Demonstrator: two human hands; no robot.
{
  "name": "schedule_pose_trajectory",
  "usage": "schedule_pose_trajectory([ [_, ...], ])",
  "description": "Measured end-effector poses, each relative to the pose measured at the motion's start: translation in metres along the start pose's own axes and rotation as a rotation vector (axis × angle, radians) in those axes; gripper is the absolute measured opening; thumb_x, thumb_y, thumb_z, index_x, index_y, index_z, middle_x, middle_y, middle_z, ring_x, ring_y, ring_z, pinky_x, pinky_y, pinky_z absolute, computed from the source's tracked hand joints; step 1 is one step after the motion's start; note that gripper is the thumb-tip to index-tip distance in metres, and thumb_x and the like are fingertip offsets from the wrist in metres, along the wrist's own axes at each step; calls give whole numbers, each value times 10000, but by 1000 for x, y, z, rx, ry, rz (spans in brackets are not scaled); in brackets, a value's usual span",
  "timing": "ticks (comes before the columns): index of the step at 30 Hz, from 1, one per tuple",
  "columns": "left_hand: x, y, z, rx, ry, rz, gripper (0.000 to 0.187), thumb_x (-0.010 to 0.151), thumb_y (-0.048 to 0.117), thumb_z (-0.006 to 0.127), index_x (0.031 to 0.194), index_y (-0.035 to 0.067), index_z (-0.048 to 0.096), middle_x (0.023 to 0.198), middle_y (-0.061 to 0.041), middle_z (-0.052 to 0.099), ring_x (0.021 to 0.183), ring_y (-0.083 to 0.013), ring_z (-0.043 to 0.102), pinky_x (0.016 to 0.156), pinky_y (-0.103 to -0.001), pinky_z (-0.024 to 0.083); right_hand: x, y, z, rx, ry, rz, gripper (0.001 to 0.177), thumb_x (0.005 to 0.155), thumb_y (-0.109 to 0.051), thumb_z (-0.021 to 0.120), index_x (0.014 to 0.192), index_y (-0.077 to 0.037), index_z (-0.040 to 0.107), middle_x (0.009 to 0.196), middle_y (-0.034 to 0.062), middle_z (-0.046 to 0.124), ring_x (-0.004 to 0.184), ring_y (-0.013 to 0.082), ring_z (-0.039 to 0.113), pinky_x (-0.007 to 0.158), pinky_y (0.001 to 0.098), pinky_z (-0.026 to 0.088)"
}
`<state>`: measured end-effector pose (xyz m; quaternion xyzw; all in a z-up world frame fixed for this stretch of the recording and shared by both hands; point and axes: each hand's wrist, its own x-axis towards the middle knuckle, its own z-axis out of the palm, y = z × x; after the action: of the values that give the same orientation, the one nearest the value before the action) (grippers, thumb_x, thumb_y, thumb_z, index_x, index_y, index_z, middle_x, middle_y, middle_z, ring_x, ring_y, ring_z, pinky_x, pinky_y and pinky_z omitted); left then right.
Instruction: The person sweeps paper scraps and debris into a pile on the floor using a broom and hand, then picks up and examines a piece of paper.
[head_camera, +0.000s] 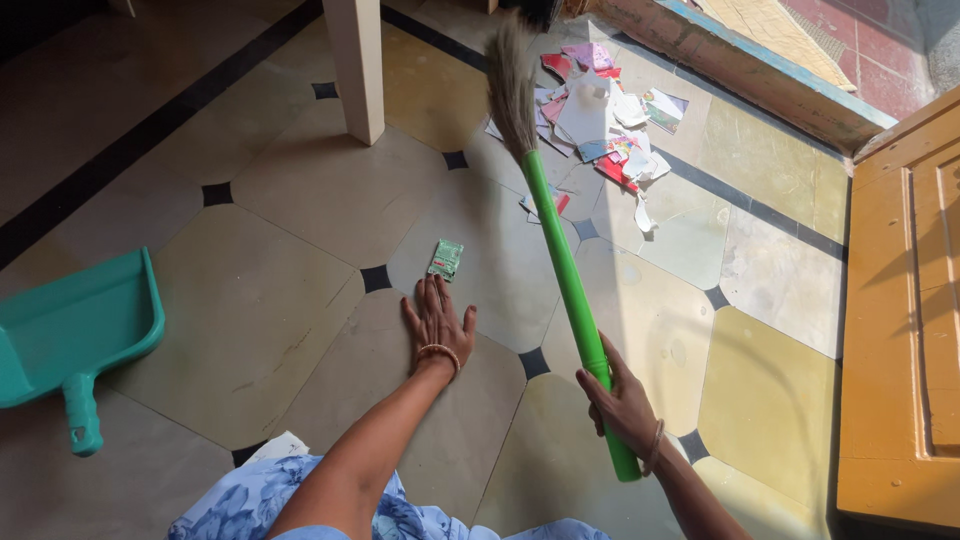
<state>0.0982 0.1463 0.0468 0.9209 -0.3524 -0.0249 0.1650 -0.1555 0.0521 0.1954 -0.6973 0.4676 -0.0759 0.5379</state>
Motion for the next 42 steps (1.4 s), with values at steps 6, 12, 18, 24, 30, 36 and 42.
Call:
schedule_pose_trajectory([
  [6, -4, -8, 9, -160, 268, 84, 853, 1053, 522, 324, 1587, -112, 126, 1679, -293, 92, 1539, -469, 105, 1234, -550, 106, -80, 137, -78, -519, -95, -579, 806, 927, -311, 712, 1619, -252, 301, 649, 53, 695, 549, 122, 672, 600, 347, 568],
  [12, 10, 18, -22, 199, -322, 450, 784, 988, 542, 338, 1627, 166, 83, 1708, -115, -38, 1546, -409, -60, 1201, -642, -15, -20, 133, -108, -385, 271, 265, 807, 925, -345, 756, 1612, -414, 338, 648, 202, 663, 456, 211, 622, 467, 392, 571],
  [18, 28, 21, -22, 142, -357, 564, 794, 948, 574, 422, 1624, 248, 164, 1723, -101, 9, 1574, -336, -63, 1210, -639, -65, 62, 86, -126, -138, 452, 53, 816, 872, -275, 710, 1607, -344, 360, 698, 71, 642, 468, 177, 587, 430, 388, 529],
  [24, 34, 15, -6, 44, -285, 512, 934, 915, 567, 493, 1630, 67, 157, 1716, -100, 86, 1595, -241, 34, 1219, -692, -44, 119, 63, -107, -334, 387, 148, 845, 911, -263, 694, 1632, -343, 260, 729, 146, 667, 523, 261, 646, 483, 412, 579],
  [30, 34, 18, -7, 159, -154, 271, 976, 884, 567, 517, 1605, 34, 132, 1699, -179, 36, 1554, -417, 27, 1109, -758, 10, 36, 155, -144, -972, 357, -192, 849, 858, -316, 699, 1581, -457, 278, 875, 114, 707, 761, 314, 708, 735, 443, 583],
  [36, 34, 20, -7, 160, -207, 255, 921, 915, 548, 490, 1621, 75, 134, 1698, -150, 34, 1556, -372, 64, 1152, -744, 47, -94, 291, -154, -814, 494, -136, 923, 784, -281, 742, 1563, -478, 288, 906, 99, 762, 783, 282, 758, 738, 444, 613],
  [42, 34, 19, -3, 165, -197, 329, 872, 939, 523, 466, 1617, 76, 148, 1702, -157, 30, 1553, -361, 87, 1166, -718, 57, -57, 270, -150, -786, 532, 179, 943, 814, -324, 756, 1638, -396, 305, 917, 216, 760, 838, 388, 739, 767, 474, 607],
])
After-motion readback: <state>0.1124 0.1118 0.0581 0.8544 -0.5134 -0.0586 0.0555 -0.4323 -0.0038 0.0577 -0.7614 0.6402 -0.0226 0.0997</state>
